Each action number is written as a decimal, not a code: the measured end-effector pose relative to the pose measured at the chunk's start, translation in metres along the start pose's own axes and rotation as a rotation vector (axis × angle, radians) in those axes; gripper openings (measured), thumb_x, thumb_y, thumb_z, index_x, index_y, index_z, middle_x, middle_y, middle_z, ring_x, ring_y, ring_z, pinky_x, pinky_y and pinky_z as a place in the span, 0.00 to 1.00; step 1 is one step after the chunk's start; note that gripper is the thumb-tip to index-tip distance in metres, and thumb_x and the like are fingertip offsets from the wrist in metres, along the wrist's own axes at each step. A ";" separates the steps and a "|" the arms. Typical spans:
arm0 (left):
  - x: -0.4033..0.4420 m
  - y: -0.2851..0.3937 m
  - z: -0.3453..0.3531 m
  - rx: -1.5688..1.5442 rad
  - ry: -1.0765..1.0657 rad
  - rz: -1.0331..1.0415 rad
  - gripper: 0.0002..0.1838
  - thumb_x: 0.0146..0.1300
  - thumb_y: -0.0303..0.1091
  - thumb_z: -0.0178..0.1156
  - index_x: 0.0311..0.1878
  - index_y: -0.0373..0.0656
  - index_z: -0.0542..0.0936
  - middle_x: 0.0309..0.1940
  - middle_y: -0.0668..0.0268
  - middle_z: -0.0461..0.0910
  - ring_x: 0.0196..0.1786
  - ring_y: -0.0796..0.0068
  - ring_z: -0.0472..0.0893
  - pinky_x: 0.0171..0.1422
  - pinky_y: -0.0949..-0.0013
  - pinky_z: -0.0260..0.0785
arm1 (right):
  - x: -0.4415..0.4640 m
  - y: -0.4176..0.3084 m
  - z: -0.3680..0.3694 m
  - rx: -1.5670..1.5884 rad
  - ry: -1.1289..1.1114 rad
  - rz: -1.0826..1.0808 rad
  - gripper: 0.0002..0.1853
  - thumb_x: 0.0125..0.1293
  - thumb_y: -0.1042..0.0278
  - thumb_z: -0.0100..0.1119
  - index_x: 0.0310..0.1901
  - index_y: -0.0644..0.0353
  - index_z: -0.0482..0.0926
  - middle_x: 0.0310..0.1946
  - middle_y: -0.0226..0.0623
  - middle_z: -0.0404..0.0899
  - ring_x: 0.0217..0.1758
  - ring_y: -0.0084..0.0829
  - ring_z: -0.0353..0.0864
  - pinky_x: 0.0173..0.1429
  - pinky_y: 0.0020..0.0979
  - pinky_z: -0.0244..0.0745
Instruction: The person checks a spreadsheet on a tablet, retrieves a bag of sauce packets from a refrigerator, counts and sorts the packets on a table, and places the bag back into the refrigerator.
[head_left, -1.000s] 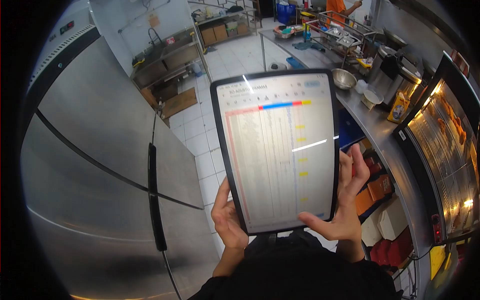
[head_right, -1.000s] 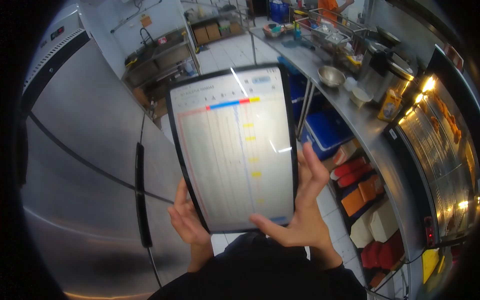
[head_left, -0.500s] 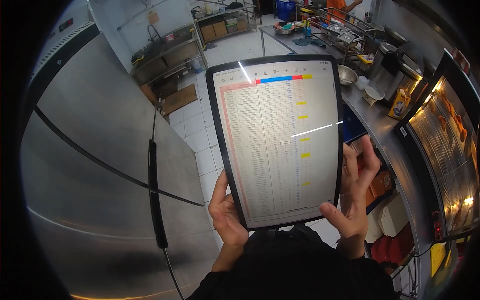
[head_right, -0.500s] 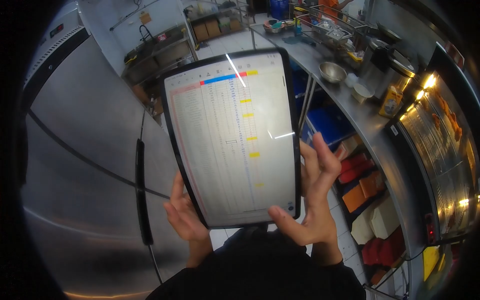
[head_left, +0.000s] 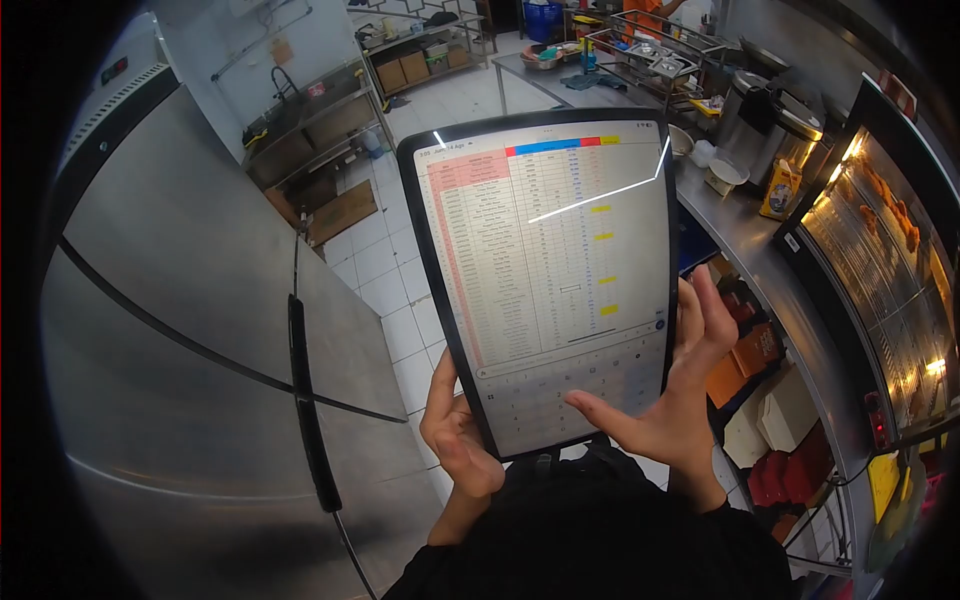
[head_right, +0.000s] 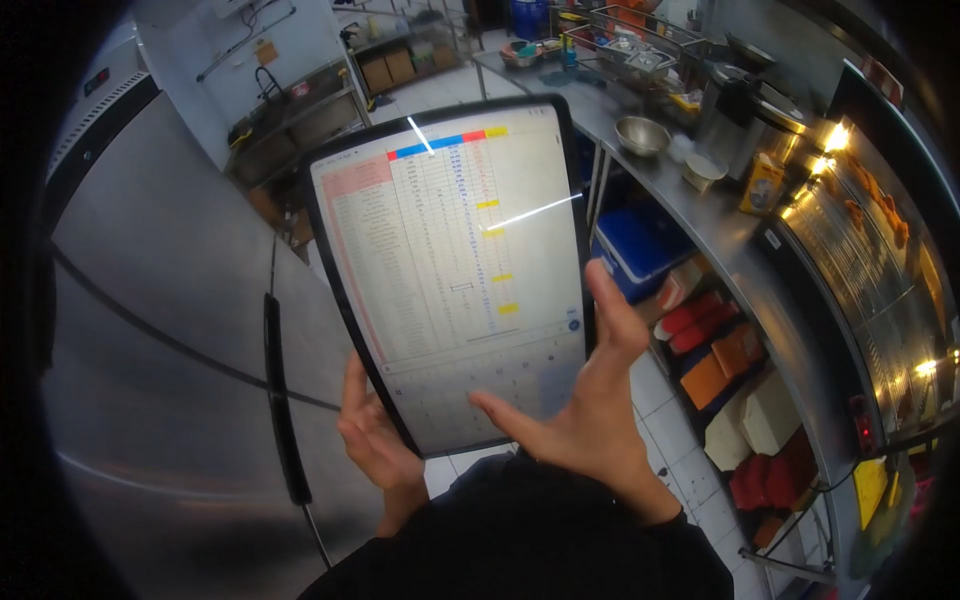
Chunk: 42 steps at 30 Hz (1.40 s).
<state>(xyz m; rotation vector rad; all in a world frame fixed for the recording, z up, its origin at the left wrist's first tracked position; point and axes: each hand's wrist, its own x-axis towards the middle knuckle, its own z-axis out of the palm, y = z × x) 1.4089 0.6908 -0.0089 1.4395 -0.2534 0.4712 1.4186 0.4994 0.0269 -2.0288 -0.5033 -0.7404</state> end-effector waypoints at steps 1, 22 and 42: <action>-0.001 0.000 -0.001 -0.001 0.000 -0.001 0.51 0.68 0.70 0.32 0.71 0.25 0.56 0.59 0.42 0.75 0.58 0.55 0.80 0.61 0.61 0.71 | -0.001 -0.002 0.001 -0.064 0.005 -0.006 0.65 0.44 0.61 0.81 0.71 0.66 0.36 0.68 0.56 0.48 0.75 0.49 0.51 0.75 0.44 0.55; -0.004 -0.008 -0.021 -0.181 -0.089 0.016 0.49 0.70 0.66 0.34 0.70 0.20 0.53 0.57 0.39 0.75 0.56 0.56 0.81 0.59 0.64 0.72 | -0.009 -0.017 -0.007 0.580 0.261 0.267 0.48 0.60 0.84 0.49 0.73 0.57 0.27 0.68 0.59 0.54 0.55 0.49 0.82 0.57 0.44 0.84; -0.017 -0.004 -0.021 -0.155 -0.065 -0.004 0.56 0.65 0.71 0.41 0.69 0.16 0.53 0.58 0.37 0.73 0.55 0.57 0.82 0.58 0.65 0.72 | 0.012 -0.026 -0.007 0.212 0.248 -0.003 0.50 0.53 0.79 0.66 0.71 0.56 0.42 0.69 0.60 0.54 0.63 0.47 0.75 0.55 0.37 0.86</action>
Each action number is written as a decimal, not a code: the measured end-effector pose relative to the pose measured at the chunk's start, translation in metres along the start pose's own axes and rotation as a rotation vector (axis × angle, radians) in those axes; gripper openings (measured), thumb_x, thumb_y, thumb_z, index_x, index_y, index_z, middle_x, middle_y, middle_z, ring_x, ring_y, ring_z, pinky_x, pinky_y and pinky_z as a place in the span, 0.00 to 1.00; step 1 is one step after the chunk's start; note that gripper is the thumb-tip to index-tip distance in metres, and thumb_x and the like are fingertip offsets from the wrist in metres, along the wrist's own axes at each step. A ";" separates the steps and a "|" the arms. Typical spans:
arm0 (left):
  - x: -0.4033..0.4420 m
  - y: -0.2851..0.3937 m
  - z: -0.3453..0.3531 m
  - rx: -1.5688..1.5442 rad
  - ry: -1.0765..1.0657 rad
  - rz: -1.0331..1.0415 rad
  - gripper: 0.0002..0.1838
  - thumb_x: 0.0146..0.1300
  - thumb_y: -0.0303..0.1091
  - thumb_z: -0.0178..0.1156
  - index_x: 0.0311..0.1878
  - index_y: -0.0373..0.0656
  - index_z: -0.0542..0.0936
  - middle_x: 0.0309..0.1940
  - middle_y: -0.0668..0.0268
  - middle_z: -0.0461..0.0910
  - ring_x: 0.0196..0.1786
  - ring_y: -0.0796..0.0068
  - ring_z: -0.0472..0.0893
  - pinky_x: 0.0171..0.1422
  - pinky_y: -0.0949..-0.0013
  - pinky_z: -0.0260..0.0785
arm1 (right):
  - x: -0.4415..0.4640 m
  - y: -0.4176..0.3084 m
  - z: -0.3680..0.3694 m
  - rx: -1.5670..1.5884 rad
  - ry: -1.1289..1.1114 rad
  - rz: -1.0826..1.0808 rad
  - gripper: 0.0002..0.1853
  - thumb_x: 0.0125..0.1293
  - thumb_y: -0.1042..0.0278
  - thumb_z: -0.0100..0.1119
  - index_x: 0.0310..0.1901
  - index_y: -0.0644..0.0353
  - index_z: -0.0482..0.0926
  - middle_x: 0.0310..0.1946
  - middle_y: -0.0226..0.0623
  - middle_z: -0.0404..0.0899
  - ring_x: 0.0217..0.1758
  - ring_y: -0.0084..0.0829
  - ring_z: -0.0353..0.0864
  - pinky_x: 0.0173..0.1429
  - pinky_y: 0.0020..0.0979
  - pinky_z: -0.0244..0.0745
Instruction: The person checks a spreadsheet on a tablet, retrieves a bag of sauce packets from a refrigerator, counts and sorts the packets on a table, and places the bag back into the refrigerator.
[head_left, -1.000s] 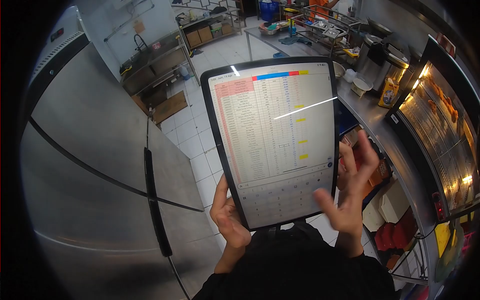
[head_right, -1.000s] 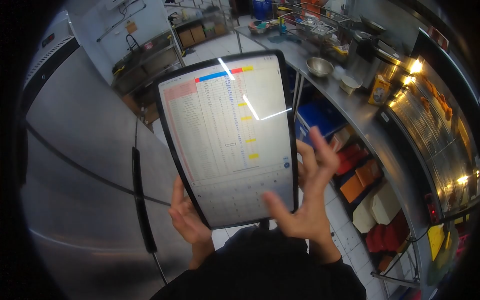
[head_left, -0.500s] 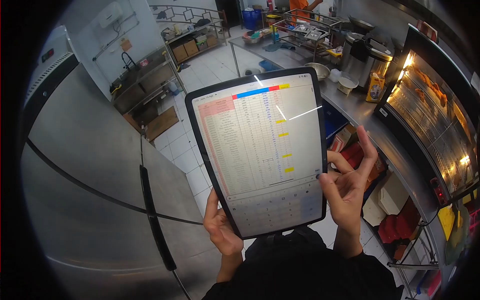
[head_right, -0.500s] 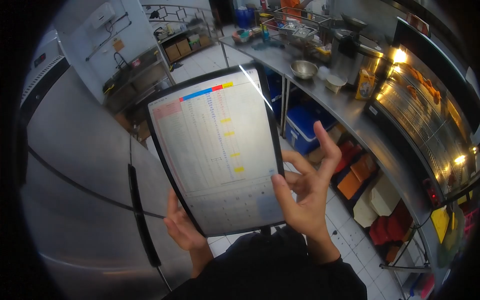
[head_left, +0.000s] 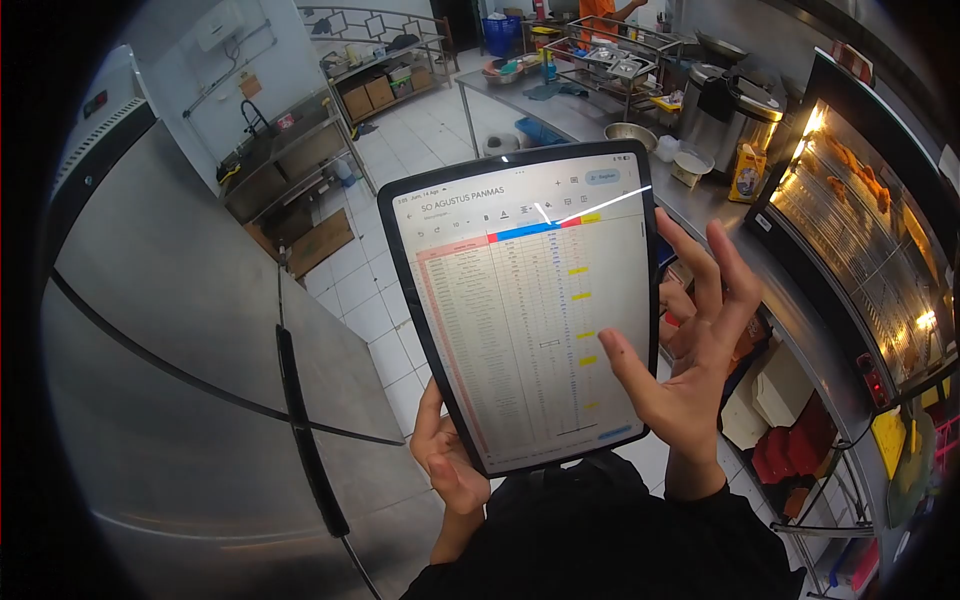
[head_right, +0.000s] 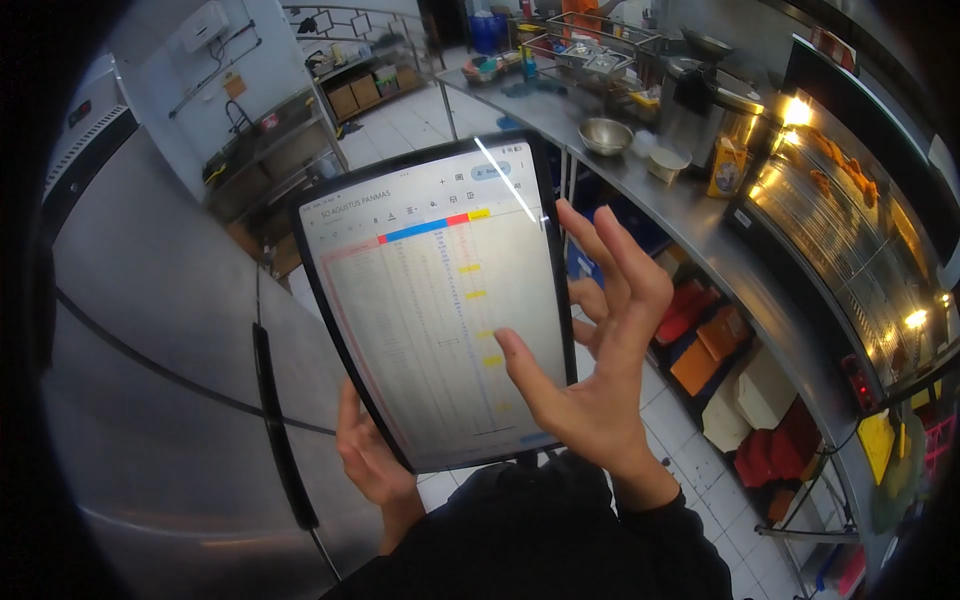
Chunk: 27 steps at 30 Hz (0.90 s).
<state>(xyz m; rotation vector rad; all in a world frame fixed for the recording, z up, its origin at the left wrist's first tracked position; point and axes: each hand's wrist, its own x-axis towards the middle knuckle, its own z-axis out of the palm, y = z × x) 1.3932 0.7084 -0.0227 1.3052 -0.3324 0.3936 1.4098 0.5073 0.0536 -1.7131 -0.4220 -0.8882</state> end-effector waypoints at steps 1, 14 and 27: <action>-0.001 0.000 0.000 0.003 -0.001 0.002 0.56 0.65 0.71 0.41 0.69 0.16 0.53 0.58 0.37 0.74 0.55 0.57 0.82 0.57 0.65 0.73 | 0.000 0.000 0.001 -0.040 -0.004 -0.010 0.50 0.53 0.78 0.67 0.71 0.56 0.42 0.69 0.60 0.54 0.64 0.47 0.74 0.55 0.37 0.86; 0.000 0.002 -0.002 0.036 -0.016 -0.003 0.55 0.66 0.70 0.40 0.69 0.16 0.53 0.54 0.34 0.75 0.53 0.56 0.82 0.56 0.66 0.73 | -0.003 -0.001 0.004 0.066 0.004 0.053 0.48 0.55 0.77 0.65 0.71 0.57 0.43 0.68 0.61 0.53 0.70 0.49 0.67 0.59 0.39 0.83; 0.006 0.000 -0.001 -0.018 -0.018 -0.031 0.53 0.66 0.68 0.40 0.69 0.17 0.53 0.56 0.36 0.75 0.53 0.57 0.83 0.54 0.67 0.74 | -0.001 0.008 0.001 -0.045 -0.058 -0.065 0.47 0.50 0.79 0.54 0.72 0.58 0.42 0.70 0.60 0.51 0.71 0.49 0.64 0.59 0.37 0.82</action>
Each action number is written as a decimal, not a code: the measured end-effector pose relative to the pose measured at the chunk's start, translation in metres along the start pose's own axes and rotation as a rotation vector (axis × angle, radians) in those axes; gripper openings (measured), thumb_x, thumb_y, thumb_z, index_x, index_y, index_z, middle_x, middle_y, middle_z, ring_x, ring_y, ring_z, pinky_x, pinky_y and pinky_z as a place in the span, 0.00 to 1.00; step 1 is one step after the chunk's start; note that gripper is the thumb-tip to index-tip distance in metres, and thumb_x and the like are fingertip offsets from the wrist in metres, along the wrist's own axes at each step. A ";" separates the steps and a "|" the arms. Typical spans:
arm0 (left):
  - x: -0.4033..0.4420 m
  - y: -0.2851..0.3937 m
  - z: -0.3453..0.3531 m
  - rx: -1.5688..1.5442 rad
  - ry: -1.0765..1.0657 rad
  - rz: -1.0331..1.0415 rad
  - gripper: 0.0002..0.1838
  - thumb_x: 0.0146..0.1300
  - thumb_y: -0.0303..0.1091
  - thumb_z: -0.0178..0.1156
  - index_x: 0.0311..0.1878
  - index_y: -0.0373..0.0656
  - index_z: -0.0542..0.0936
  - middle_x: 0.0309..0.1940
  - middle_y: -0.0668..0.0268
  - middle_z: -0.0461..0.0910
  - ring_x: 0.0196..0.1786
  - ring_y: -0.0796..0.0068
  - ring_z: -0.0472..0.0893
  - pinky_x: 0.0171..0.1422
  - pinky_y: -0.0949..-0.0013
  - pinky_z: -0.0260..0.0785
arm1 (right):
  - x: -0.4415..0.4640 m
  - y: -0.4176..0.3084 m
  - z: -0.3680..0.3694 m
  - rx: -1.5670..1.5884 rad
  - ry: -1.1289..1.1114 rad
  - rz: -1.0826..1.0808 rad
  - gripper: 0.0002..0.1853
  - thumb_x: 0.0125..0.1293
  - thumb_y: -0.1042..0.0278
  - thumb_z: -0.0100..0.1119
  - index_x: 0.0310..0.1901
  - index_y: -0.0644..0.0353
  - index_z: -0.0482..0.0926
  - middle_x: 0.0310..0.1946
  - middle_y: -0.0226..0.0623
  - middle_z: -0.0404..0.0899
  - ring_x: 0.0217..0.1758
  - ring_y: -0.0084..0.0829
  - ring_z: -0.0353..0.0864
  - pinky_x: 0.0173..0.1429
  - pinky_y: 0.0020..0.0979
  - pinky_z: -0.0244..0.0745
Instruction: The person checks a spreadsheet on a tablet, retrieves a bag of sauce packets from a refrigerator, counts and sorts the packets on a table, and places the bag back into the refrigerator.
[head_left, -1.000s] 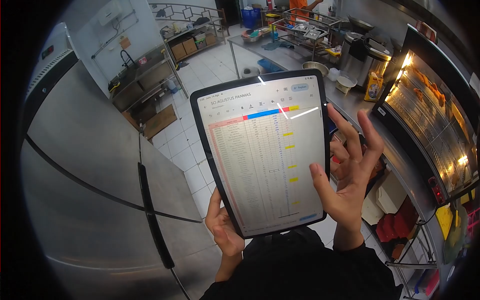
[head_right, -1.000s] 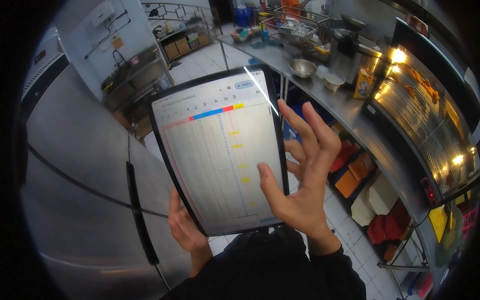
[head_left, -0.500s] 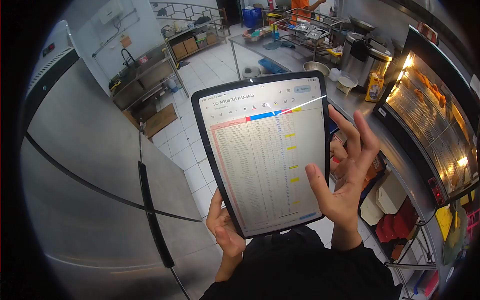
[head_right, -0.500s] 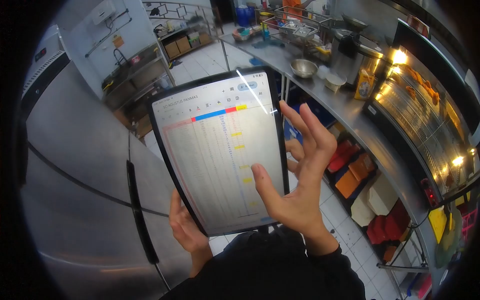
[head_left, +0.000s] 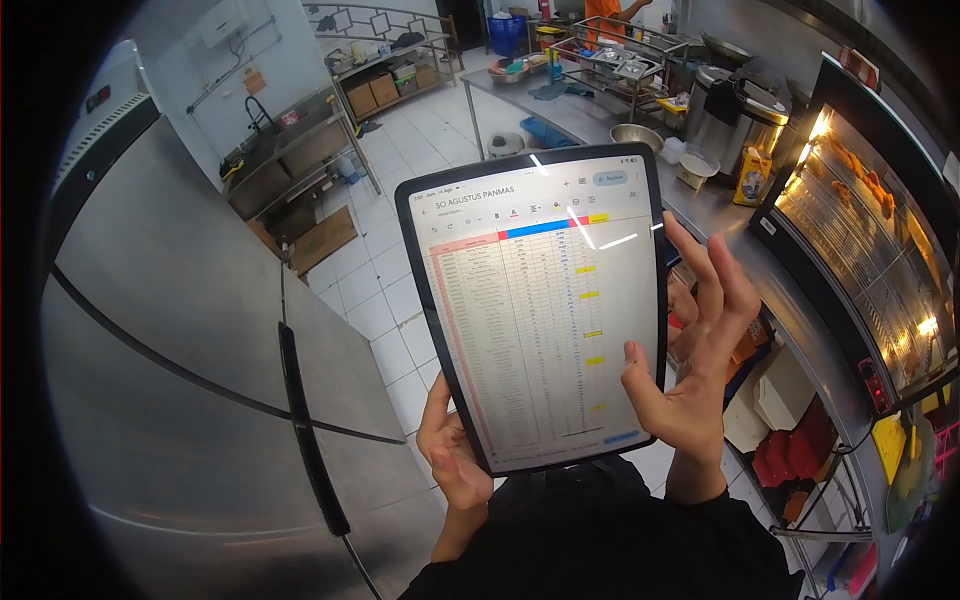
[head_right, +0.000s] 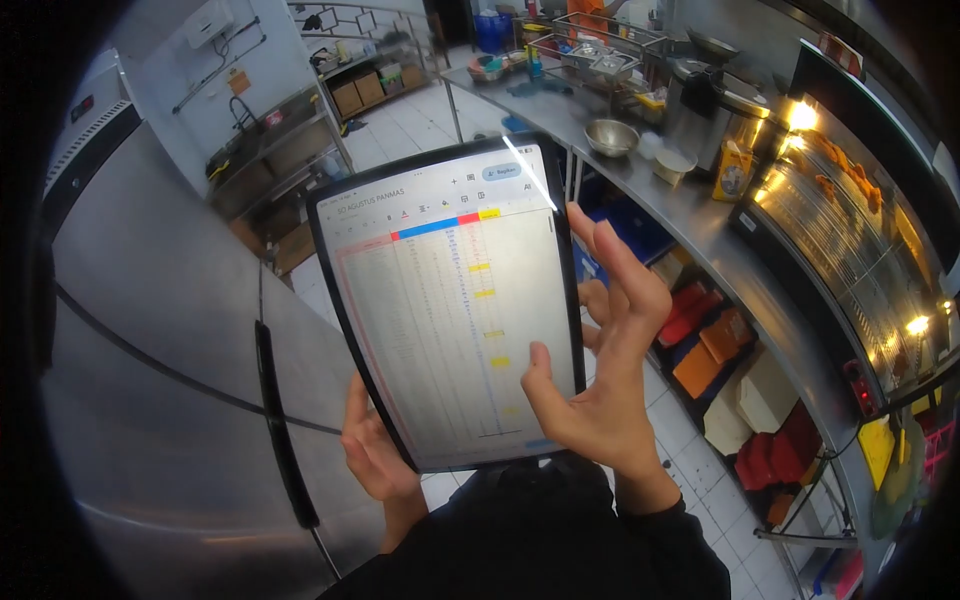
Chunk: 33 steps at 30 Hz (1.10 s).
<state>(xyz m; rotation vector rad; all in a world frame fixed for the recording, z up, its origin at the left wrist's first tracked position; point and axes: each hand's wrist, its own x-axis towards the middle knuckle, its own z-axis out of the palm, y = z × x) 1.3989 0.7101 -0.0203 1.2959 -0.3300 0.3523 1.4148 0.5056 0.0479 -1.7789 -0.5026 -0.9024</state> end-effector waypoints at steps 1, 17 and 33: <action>0.001 -0.002 -0.003 -0.023 -0.053 0.010 0.52 0.67 0.67 0.39 0.70 0.19 0.53 0.57 0.38 0.75 0.55 0.57 0.82 0.56 0.66 0.73 | 0.000 0.001 0.000 -0.005 0.002 -0.005 0.47 0.50 0.79 0.54 0.72 0.58 0.42 0.70 0.60 0.51 0.70 0.48 0.66 0.57 0.37 0.82; 0.016 -0.021 0.006 -0.093 -0.221 -0.059 0.50 0.68 0.65 0.42 0.72 0.22 0.51 0.59 0.43 0.75 0.56 0.59 0.81 0.55 0.67 0.74 | 0.017 -0.152 -0.090 0.423 0.031 -1.208 0.41 0.64 0.44 0.56 0.72 0.56 0.53 0.67 0.43 0.58 0.64 0.45 0.61 0.60 0.49 0.63; 0.005 -0.066 0.074 -0.114 -0.431 -0.178 0.45 0.72 0.59 0.36 0.71 0.19 0.51 0.51 0.39 0.79 0.46 0.64 0.86 0.46 0.75 0.74 | 0.007 -0.165 -0.134 -0.543 0.091 -1.460 0.31 0.65 0.51 0.55 0.64 0.59 0.63 0.64 0.45 0.62 0.65 0.45 0.60 0.62 0.50 0.63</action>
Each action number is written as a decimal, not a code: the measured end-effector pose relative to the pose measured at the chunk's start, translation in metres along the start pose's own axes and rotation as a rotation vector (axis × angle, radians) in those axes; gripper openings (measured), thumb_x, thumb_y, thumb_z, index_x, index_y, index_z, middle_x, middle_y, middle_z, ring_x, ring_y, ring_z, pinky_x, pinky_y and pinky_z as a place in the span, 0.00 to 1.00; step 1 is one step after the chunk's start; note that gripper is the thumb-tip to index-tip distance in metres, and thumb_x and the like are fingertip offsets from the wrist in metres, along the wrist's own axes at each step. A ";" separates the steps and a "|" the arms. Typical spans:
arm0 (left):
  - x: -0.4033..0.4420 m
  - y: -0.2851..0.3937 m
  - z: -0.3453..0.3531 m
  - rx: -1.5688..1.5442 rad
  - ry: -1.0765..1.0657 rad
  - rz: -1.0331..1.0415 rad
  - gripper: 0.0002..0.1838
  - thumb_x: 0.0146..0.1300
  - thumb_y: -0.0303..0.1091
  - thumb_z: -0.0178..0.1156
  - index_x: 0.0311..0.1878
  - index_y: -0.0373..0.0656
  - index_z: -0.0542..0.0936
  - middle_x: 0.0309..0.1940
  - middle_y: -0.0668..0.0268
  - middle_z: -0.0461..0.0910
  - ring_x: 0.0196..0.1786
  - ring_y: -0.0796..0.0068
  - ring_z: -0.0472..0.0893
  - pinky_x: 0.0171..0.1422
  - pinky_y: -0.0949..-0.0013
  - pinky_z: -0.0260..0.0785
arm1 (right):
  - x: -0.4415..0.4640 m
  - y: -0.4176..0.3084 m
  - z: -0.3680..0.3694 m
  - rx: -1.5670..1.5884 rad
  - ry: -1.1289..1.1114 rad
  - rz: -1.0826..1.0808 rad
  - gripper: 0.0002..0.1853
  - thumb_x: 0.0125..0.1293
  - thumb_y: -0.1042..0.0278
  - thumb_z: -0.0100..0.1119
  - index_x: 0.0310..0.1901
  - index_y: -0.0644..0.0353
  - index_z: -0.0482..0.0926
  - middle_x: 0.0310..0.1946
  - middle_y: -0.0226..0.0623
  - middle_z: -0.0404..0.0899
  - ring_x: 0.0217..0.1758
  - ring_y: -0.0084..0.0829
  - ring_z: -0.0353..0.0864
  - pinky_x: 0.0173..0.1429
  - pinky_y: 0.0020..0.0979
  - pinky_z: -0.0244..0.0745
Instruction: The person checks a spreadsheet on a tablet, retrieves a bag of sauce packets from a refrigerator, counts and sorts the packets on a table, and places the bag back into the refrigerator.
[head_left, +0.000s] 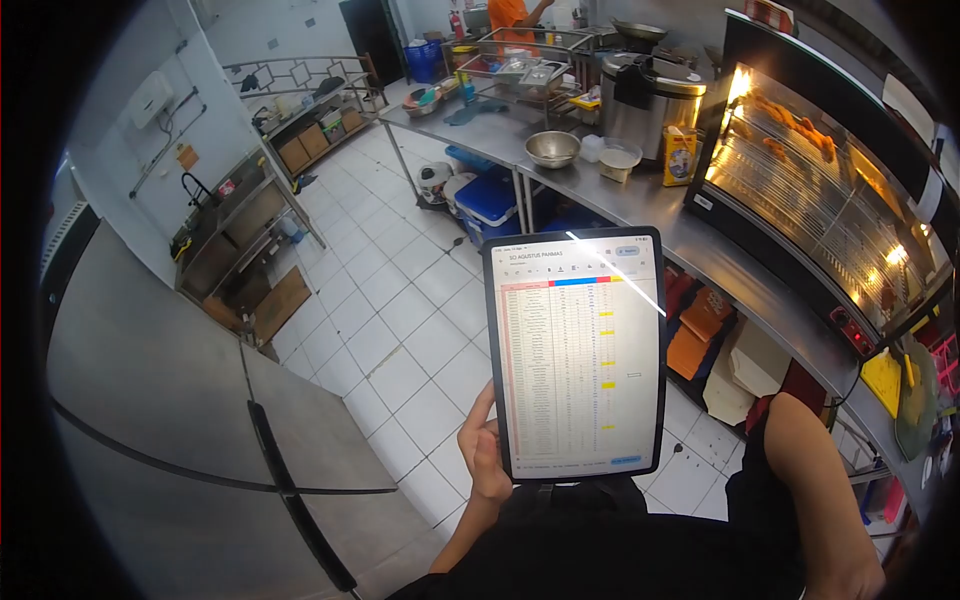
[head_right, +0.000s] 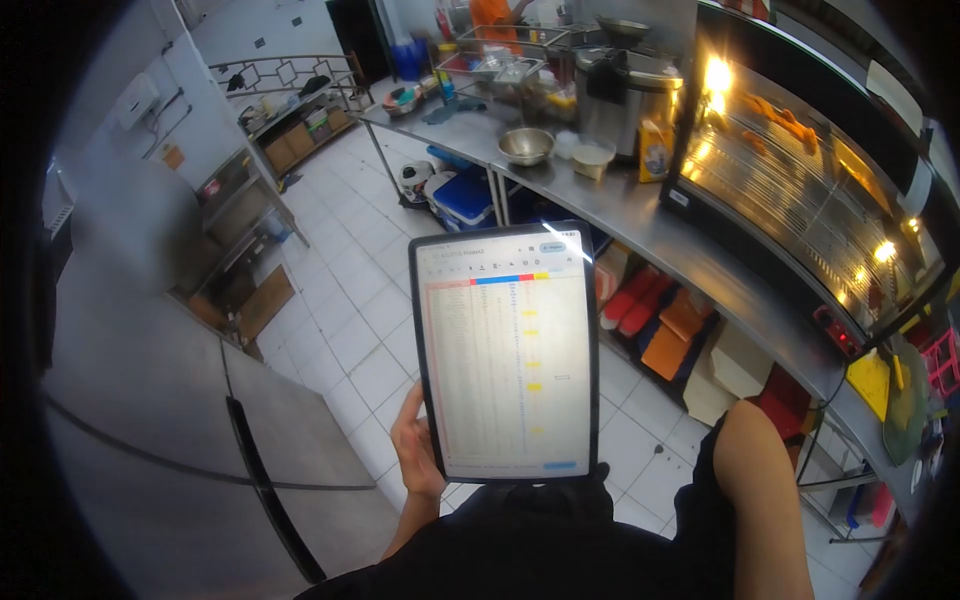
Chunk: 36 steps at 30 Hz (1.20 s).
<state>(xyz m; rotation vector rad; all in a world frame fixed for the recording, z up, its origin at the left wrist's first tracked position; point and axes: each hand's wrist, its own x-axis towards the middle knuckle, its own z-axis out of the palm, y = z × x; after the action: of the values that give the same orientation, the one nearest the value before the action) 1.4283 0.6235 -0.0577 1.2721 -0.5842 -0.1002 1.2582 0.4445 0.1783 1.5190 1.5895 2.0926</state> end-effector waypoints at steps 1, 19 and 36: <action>0.002 -0.001 0.006 0.003 -0.006 0.002 0.45 0.72 0.59 0.36 0.71 0.19 0.51 0.51 0.39 0.79 0.46 0.64 0.86 0.46 0.76 0.74 | -0.001 0.001 -0.005 -0.020 -0.017 -0.009 0.30 0.65 0.51 0.55 0.64 0.59 0.63 0.63 0.46 0.62 0.65 0.45 0.60 0.62 0.50 0.63; 0.040 -0.049 0.181 -0.201 -0.258 0.013 0.46 0.70 0.60 0.41 0.70 0.19 0.53 0.46 0.38 0.81 0.42 0.63 0.86 0.41 0.77 0.75 | -0.014 -0.005 -0.144 -0.303 -0.287 -0.095 0.22 0.69 0.52 0.47 0.52 0.64 0.72 0.57 0.52 0.68 0.64 0.51 0.61 0.66 0.52 0.62; 0.038 -0.093 0.423 -0.438 -0.809 -0.295 0.53 0.64 0.68 0.47 0.71 0.22 0.55 0.48 0.46 0.82 0.46 0.66 0.84 0.49 0.73 0.72 | 0.013 -0.027 -0.241 -0.853 -0.807 -0.058 0.23 0.68 0.50 0.48 0.58 0.57 0.68 0.61 0.49 0.65 0.65 0.50 0.61 0.66 0.53 0.62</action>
<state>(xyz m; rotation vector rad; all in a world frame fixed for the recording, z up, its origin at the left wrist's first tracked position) 1.2868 0.2121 -0.0568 0.8450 -0.9896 -0.9690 1.0603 0.3035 0.1769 1.5788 0.3720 1.4538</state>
